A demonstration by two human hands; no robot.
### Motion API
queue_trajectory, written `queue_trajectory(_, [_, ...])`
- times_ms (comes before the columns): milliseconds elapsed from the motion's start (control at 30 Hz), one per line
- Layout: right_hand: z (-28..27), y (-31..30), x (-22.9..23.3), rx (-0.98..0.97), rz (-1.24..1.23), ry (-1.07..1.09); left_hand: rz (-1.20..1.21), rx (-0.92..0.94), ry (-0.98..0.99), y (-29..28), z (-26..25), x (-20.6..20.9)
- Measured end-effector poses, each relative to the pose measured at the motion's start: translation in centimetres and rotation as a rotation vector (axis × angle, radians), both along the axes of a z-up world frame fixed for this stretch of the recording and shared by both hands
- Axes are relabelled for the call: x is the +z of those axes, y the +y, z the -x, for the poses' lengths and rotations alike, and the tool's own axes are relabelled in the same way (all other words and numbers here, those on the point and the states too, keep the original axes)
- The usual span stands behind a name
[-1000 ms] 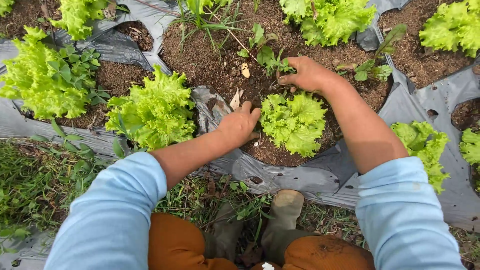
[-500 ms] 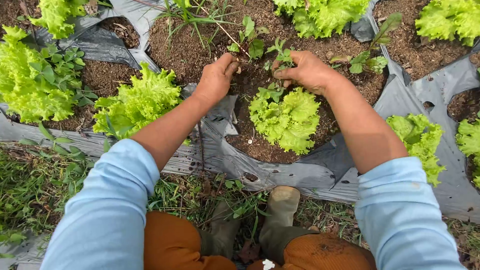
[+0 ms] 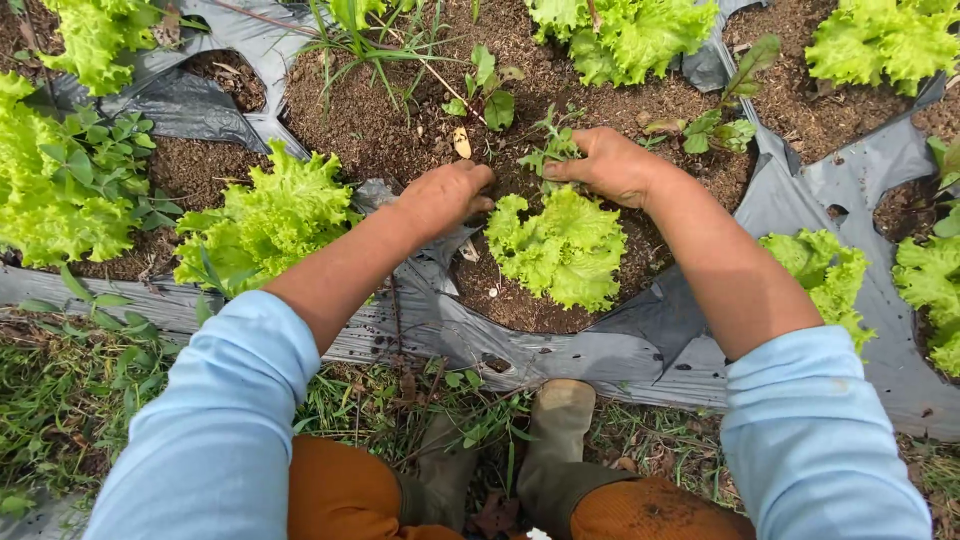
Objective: The person kneels in a garden and removes weeds by hand from around lettuce plants growing in soil covered with black plastic mulch. The person pulls the weeds from the ground and discards them to the side.
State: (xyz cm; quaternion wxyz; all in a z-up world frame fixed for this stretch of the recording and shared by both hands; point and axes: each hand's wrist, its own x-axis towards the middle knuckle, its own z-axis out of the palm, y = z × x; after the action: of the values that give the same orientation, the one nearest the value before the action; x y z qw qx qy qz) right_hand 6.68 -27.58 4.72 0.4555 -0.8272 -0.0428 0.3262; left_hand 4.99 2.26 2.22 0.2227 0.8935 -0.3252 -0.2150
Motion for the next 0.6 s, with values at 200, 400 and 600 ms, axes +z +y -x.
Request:
queue_trajectory(200, [-1.0, -2.1, 3.8, -0.292, -0.232, -0.014, -0.288, -0.106, -0.201, -1.0, 0.6, -1.7])
queue_trajectory(400, [-0.4, 1.5, -1.4, 0.227, 0.563, -0.643, 0.195, 0.280, -0.157, -0.4, -3.6, -1.8])
queue_trajectory(600, [-1.2, 0.0, 1.5, 0.043, 0.130, -0.494, 0.132, 0.247, -0.230, -1.7, -2.6, 0.0])
